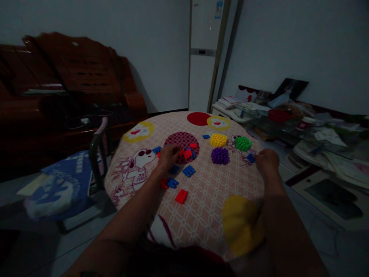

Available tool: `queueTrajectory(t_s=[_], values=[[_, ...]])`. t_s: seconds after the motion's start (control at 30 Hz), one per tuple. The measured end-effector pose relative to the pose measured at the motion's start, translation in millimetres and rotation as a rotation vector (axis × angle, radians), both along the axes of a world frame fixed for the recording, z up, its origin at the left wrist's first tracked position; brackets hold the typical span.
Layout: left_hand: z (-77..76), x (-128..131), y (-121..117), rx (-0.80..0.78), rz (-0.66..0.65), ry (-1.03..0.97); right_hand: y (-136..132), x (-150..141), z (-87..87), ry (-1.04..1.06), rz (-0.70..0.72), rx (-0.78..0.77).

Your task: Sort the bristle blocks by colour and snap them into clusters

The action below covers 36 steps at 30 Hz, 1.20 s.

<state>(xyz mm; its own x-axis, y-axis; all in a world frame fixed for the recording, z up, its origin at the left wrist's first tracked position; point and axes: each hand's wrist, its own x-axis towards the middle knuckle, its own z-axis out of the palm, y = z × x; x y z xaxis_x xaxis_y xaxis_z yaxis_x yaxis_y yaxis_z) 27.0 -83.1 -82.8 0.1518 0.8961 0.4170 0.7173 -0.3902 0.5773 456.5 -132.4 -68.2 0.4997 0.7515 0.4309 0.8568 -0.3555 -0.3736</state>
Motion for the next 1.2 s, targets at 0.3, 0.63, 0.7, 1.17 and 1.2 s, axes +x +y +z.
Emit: queueTrajectory(t_s=[0.3,0.63,0.7,1.17,1.2], values=[[-7.0,35,24,0.005,-0.197,0.345,-6,-16,22.3,0.057,-0.015,0.147],[-4.8,33,16,0.026,-0.269,0.333,1,-56,25.9,0.089,0.243,0.175],[-6.2,36,15,0.044,-0.312,0.380,2,-67,25.5,0.078,0.296,0.185],[12.0,56,-18,0.142,-0.420,0.192,-11,-176,12.4,0.858,0.814,-0.078],[10.0,58,-19,0.155,-0.434,0.184,-11,-180,11.1,0.897,0.814,-0.087]])
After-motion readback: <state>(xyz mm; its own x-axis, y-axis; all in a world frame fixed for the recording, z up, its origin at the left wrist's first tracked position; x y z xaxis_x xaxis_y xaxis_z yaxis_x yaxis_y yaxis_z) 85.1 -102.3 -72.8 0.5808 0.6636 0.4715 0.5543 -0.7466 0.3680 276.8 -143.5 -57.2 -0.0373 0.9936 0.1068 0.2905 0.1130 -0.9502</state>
